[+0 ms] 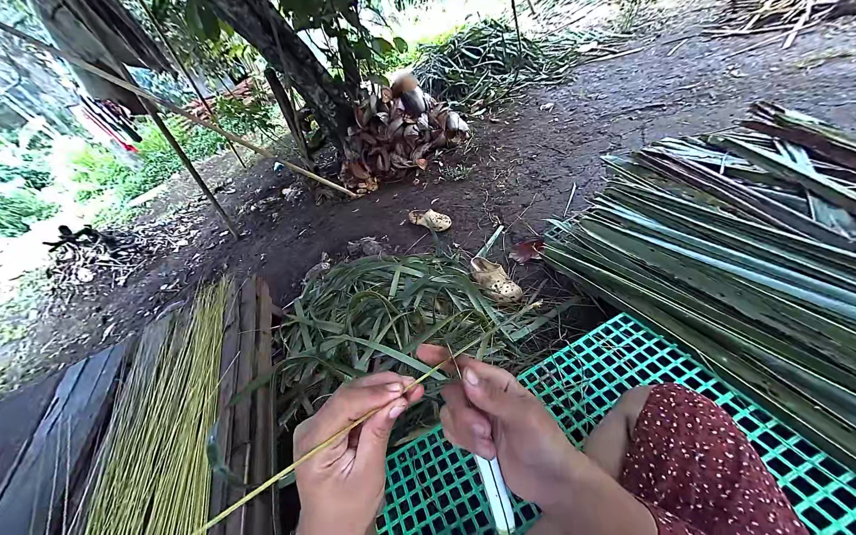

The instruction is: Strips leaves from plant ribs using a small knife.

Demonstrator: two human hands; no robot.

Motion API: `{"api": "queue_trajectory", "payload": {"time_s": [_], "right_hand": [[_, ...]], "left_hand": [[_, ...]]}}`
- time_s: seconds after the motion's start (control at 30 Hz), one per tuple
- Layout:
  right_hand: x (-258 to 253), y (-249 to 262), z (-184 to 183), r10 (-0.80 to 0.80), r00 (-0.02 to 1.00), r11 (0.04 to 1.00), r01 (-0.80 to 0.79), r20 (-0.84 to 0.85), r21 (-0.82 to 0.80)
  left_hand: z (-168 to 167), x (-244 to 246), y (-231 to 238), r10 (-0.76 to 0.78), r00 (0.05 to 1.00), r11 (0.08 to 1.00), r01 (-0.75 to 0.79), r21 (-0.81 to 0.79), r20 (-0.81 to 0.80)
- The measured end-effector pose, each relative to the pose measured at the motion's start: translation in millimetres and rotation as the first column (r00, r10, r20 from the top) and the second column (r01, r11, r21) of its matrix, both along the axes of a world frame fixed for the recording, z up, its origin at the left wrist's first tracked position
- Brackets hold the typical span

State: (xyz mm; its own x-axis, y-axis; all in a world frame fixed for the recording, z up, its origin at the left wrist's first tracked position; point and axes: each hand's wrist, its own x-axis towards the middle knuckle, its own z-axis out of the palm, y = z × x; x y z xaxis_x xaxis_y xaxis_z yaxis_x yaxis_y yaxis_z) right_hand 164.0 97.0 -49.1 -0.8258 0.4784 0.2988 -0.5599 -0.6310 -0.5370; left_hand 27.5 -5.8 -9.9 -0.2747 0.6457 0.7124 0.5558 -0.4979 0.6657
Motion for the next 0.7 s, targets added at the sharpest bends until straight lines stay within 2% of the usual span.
{"api": "queue_trajectory", "payload": {"time_s": [0.13,0.27,0.37,0.43,0.5,0.6,0.7], "right_hand": [[6.9,12.6,-7.1,-0.131,0.991,0.991,0.131,0.039,-0.01],[9.8,17.0,-11.7,-0.203,0.977,0.979,0.205,0.066,-0.018],[11.5,7.8,-10.7,-0.131,0.989,0.99,0.128,0.065,0.053],[13.1,3.5,-11.2,-0.059,0.997,0.994,0.053,0.057,0.096],[14.5,7.0,-11.9,-0.051,0.997,0.989,0.042,0.065,0.139],[11.1,24.8,-16.5,-0.195,0.971,0.97,0.17,0.135,0.176],[5.5,53.4,-22.3,-0.323,0.902,0.946,0.305,0.285,0.109]], "left_hand": [[1.0,-4.3,-5.7,0.003,0.994,1.0,-0.001,0.02,-0.108],[-2.4,-0.3,-0.4,0.026,0.989,0.999,-0.031,-0.032,-0.147],[-5.8,8.3,6.4,0.063,0.98,0.996,-0.074,-0.055,-0.188],[-6.3,10.2,6.8,0.087,0.965,0.995,-0.096,-0.025,-0.246],[-4.5,8.6,5.1,0.105,0.933,0.994,-0.102,0.026,-0.343],[-4.6,4.3,3.4,0.116,0.872,0.992,-0.076,0.103,-0.476],[-7.5,-2.5,0.7,0.109,0.797,0.993,-0.054,0.109,-0.594]]}}
